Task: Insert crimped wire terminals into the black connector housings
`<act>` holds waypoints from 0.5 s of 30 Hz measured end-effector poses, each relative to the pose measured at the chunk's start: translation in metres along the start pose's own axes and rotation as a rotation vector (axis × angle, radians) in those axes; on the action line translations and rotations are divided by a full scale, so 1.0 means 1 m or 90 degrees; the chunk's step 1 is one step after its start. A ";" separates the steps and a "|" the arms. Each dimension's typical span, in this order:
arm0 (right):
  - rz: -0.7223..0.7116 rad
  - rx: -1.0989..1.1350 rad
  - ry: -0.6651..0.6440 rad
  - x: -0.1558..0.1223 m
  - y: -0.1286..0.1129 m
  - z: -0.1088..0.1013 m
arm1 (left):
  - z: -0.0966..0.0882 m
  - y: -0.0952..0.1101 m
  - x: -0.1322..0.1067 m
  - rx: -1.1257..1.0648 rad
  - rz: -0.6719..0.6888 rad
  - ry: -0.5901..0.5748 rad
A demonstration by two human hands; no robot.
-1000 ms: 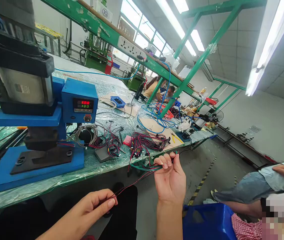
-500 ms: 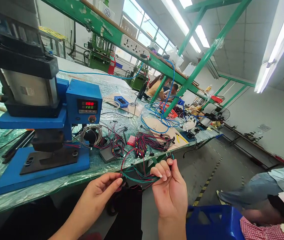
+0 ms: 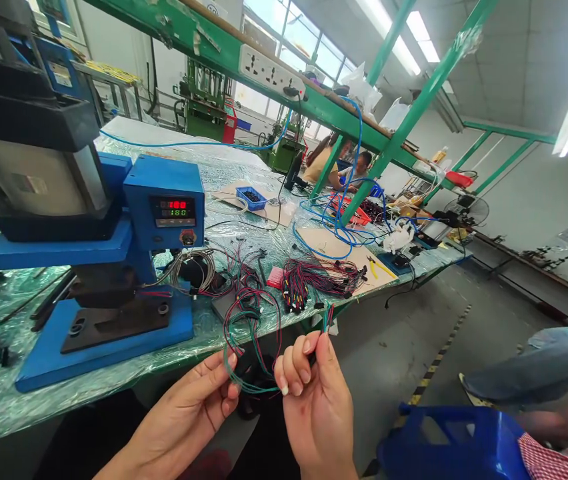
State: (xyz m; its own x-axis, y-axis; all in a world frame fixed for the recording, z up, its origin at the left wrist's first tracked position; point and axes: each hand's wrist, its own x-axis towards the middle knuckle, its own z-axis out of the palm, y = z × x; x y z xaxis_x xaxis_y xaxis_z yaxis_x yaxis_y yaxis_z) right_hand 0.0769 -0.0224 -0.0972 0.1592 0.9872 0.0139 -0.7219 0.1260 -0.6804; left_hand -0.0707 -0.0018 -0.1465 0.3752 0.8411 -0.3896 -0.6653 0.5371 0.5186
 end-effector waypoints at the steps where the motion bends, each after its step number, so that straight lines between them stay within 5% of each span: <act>1: 0.001 -0.012 -0.004 -0.001 0.005 0.000 | 0.001 -0.001 0.000 -0.010 -0.007 0.005; 10: -0.022 -0.178 0.110 -0.007 0.054 -0.017 | 0.006 -0.010 0.001 0.043 0.017 -0.021; 15: -0.056 -0.297 0.097 -0.007 0.063 -0.033 | 0.000 -0.006 -0.004 0.154 0.076 -0.021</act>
State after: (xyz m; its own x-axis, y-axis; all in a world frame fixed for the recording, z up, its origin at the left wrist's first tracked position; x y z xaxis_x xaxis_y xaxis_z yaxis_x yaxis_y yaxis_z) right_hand 0.0530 -0.0244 -0.1642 0.3275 0.9448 0.0019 -0.3290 0.1159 -0.9372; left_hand -0.0679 -0.0089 -0.1480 0.3270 0.8991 -0.2910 -0.5338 0.4298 0.7283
